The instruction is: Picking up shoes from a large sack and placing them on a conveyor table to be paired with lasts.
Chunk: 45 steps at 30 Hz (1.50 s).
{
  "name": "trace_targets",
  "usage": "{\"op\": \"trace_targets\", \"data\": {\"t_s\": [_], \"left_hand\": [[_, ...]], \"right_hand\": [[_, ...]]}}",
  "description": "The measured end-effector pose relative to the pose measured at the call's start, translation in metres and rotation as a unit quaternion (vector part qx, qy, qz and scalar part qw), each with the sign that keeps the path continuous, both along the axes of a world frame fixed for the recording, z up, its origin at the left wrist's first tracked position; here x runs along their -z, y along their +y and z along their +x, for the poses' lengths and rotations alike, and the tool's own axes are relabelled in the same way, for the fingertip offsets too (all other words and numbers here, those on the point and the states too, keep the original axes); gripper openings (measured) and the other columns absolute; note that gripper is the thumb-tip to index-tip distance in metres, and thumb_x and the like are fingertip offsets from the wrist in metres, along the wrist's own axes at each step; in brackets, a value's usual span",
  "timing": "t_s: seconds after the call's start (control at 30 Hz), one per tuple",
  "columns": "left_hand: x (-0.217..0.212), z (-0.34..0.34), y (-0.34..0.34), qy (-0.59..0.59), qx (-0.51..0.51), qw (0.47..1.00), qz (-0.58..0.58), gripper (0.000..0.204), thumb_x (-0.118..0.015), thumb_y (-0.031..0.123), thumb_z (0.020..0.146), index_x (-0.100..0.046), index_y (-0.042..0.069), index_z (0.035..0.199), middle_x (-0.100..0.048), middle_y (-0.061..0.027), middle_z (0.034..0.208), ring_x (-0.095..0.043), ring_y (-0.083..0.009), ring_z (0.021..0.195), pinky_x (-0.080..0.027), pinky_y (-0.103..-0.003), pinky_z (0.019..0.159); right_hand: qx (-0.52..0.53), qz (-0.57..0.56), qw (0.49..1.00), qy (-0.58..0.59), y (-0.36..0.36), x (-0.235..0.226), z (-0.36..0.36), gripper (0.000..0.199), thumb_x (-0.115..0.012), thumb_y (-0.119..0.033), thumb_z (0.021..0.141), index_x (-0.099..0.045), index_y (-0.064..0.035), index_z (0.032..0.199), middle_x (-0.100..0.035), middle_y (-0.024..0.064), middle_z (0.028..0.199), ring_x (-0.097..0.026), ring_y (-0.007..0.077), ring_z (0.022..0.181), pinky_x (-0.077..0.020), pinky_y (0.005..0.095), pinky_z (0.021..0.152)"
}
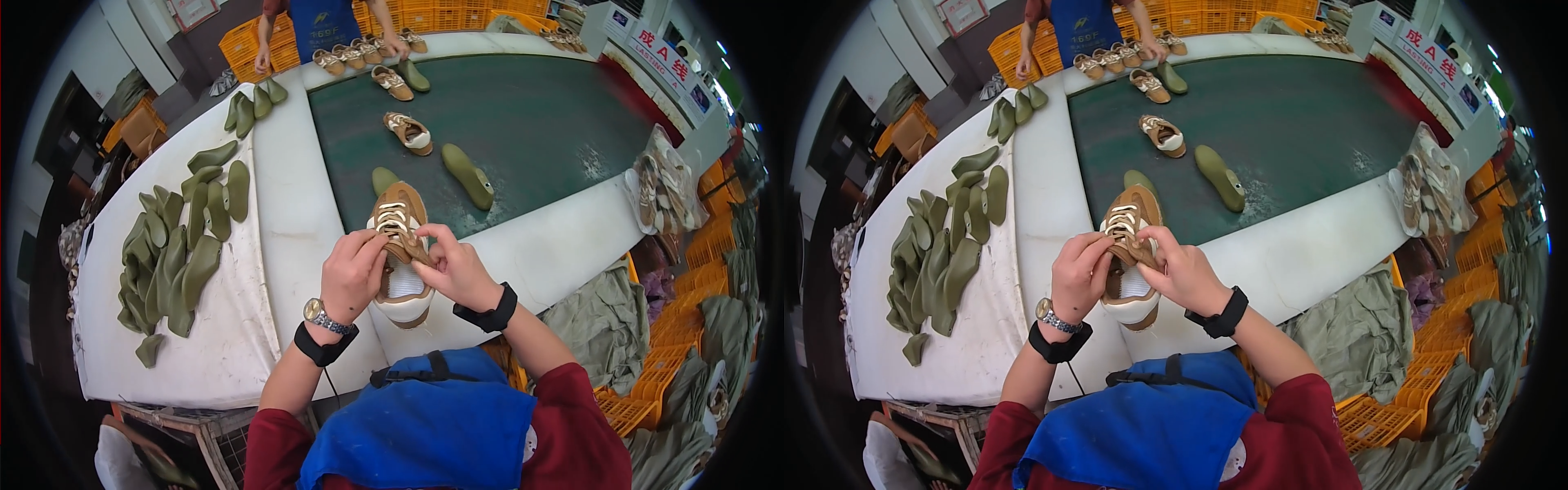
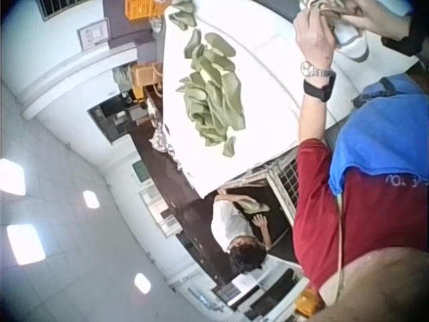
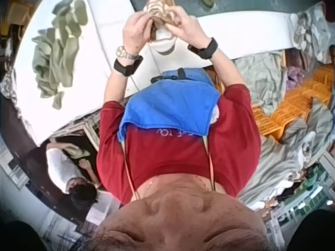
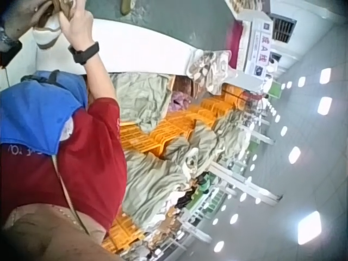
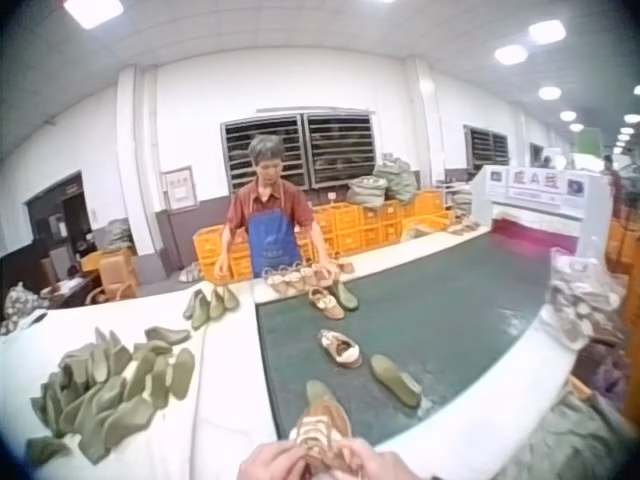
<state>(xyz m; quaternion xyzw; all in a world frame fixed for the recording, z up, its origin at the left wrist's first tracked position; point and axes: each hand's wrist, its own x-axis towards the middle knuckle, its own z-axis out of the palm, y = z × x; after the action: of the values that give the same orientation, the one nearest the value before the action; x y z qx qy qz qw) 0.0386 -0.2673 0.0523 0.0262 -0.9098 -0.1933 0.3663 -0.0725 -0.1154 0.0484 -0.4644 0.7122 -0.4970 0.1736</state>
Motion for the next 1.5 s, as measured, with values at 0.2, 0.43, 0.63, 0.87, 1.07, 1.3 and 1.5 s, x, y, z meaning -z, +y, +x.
{"op": "trace_targets", "data": {"t_s": [0.2,0.43,0.63,0.87,1.07,1.3,1.5], "left_hand": [[0.012,-0.002,-0.017,-0.032,-0.072,0.997,-0.026,0.020,-0.061,0.002,0.072,-0.060,0.003,0.092,-0.059,-0.0102,0.091,-0.057,-0.0270,0.079,-0.048,-0.033,0.067],[0.043,-0.012,-0.045,-0.120,-0.116,0.986,0.029,0.035,-0.062,0.008,0.073,-0.054,0.004,0.107,-0.054,-0.0132,0.105,-0.055,-0.0296,0.089,-0.048,-0.035,0.074],[0.070,0.023,-0.076,-0.167,-0.172,0.969,0.067,0.043,-0.065,0.014,0.073,-0.050,0.004,0.112,-0.052,-0.0158,0.109,-0.052,-0.0323,0.094,-0.045,-0.037,0.080],[0.097,0.059,-0.087,-0.194,-0.231,0.946,0.120,0.032,-0.062,0.013,0.075,-0.055,0.002,0.104,-0.056,-0.0180,0.101,-0.053,-0.0340,0.091,-0.045,-0.039,0.079],[0.106,0.045,-0.080,-0.183,-0.197,0.951,0.151,0.032,-0.063,0.010,0.074,-0.055,0.001,0.102,-0.057,-0.0186,0.099,-0.054,-0.0344,0.090,-0.045,-0.039,0.079],[0.088,0.037,-0.035,-0.191,-0.032,0.974,0.114,0.030,-0.061,0.011,0.073,-0.054,0.001,0.101,-0.057,-0.0168,0.092,-0.056,-0.0330,0.083,-0.047,-0.038,0.073],[0.081,0.033,0.023,-0.339,0.112,0.930,0.091,0.032,-0.058,0.018,0.077,-0.053,0.003,0.105,-0.058,-0.0150,0.087,-0.057,-0.0317,0.078,-0.047,-0.039,0.068]], "right_hand": [[-0.021,0.030,0.950,0.310,-0.007,-0.023,0.016,0.029,-0.062,-0.032,0.076,-0.055,-0.0120,0.096,-0.057,0.0104,0.069,-0.058,0.0227,0.061,-0.0442,0.0358,0.048],[-0.135,0.216,0.944,0.209,-0.065,0.025,-0.019,0.030,-0.064,-0.029,0.072,-0.054,-0.0085,0.092,-0.058,0.0163,0.066,-0.059,0.0320,0.066,-0.0461,0.0414,0.055],[-0.063,0.191,0.976,0.085,-0.158,0.100,-0.078,0.030,-0.064,-0.021,0.070,-0.056,-0.0053,0.095,-0.062,0.0183,0.082,-0.060,0.0337,0.080,-0.0470,0.0405,0.072],[0.021,0.285,0.954,0.089,-0.261,0.153,-0.123,0.036,-0.057,-0.008,0.075,-0.051,-0.0078,0.110,-0.059,0.0213,0.098,-0.056,0.0356,0.093,-0.0442,0.0416,0.082],[0.000,0.169,0.985,-0.033,-0.271,0.194,-0.149,0.058,-0.050,-0.003,0.075,-0.034,-0.0108,0.130,-0.058,0.0218,0.104,-0.054,0.0351,0.099,-0.0425,0.0388,0.086],[-0.124,0.140,0.980,-0.062,-0.147,0.131,-0.137,0.027,-0.053,-0.008,0.079,-0.057,-0.0031,0.106,-0.063,0.0107,0.075,-0.061,0.0174,0.066,-0.0473,0.0297,0.063],[-0.047,0.160,0.986,0.026,0.013,0.065,-0.123,0.028,-0.052,-0.010,0.078,-0.058,-0.0046,0.105,-0.063,0.0118,0.078,-0.061,0.0244,0.070,-0.0470,0.0327,0.065]]}}
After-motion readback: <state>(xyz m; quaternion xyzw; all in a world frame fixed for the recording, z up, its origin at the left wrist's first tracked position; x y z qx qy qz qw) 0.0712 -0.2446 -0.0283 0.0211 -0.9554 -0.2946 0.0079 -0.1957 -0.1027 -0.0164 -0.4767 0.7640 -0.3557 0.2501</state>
